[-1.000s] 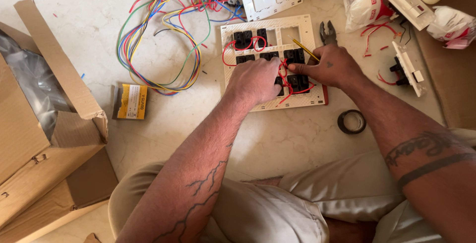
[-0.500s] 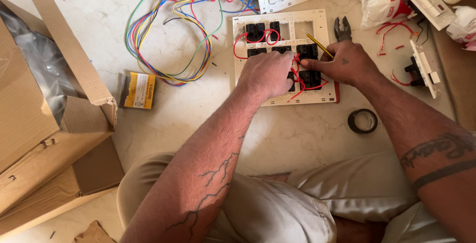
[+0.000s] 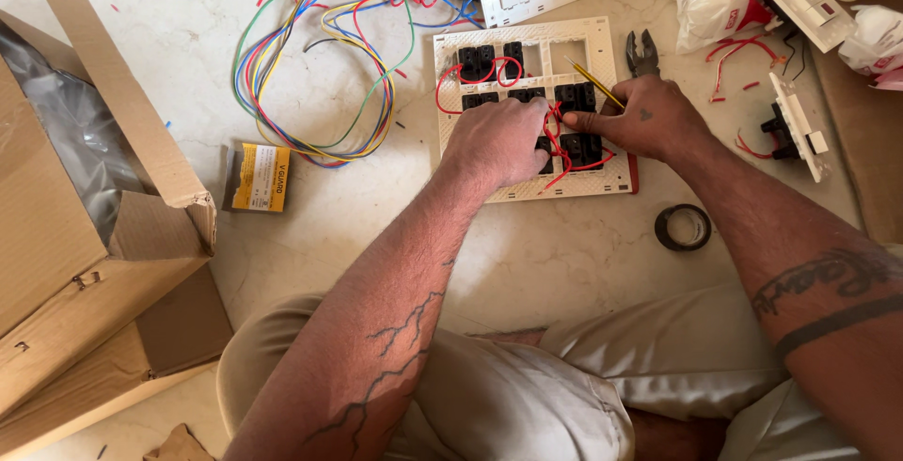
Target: The person installs electrical switches into a white panel, using pliers to trim wires and a screwdriver to tighten connections while the panel rests on the floor.
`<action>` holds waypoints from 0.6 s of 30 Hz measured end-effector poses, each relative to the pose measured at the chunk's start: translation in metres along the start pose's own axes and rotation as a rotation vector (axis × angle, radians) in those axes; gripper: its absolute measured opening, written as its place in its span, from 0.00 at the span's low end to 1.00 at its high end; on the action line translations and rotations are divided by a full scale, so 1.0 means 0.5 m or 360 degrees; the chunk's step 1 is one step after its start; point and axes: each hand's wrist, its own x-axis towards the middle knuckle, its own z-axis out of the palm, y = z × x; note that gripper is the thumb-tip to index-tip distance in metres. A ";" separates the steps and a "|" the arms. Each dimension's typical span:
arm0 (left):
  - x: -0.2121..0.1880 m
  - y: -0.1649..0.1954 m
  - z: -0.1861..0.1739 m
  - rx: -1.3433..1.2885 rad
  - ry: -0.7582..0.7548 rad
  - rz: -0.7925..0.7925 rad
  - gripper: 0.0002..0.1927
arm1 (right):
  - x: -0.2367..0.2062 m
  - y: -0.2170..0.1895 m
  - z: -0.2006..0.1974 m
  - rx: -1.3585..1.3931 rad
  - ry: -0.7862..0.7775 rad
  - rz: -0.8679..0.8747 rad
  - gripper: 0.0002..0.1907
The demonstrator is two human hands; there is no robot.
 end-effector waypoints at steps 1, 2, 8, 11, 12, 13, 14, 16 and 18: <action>-0.001 0.000 -0.001 -0.0003 -0.0011 -0.0010 0.25 | 0.000 0.000 0.000 -0.0004 -0.0005 0.0004 0.39; -0.001 0.001 -0.002 -0.0004 -0.0022 -0.0018 0.25 | 0.001 0.000 0.000 -0.0006 -0.0009 0.0009 0.39; -0.002 0.002 -0.004 -0.0008 -0.0037 -0.0025 0.25 | -0.001 -0.001 0.000 0.0001 -0.0007 0.0011 0.39; -0.001 0.002 -0.004 0.0004 -0.0034 -0.0024 0.25 | -0.002 -0.002 0.000 0.0028 -0.0018 0.0024 0.39; -0.001 0.001 -0.003 0.0005 -0.0035 -0.0025 0.25 | -0.002 -0.002 -0.001 0.0037 -0.0023 0.0032 0.39; -0.001 0.001 -0.003 0.0005 -0.0035 -0.0025 0.25 | -0.002 -0.003 -0.001 0.0034 -0.0024 0.0030 0.39; 0.000 0.001 -0.003 0.0005 -0.0036 -0.0025 0.25 | -0.002 -0.003 -0.001 0.0031 -0.0024 0.0029 0.39; 0.000 0.001 -0.002 0.0004 -0.0032 -0.0025 0.25 | -0.002 -0.004 -0.001 0.0027 -0.0030 0.0029 0.39; 0.000 0.001 -0.002 0.0004 -0.0031 -0.0024 0.24 | -0.001 -0.004 -0.001 0.0023 -0.0042 0.0033 0.39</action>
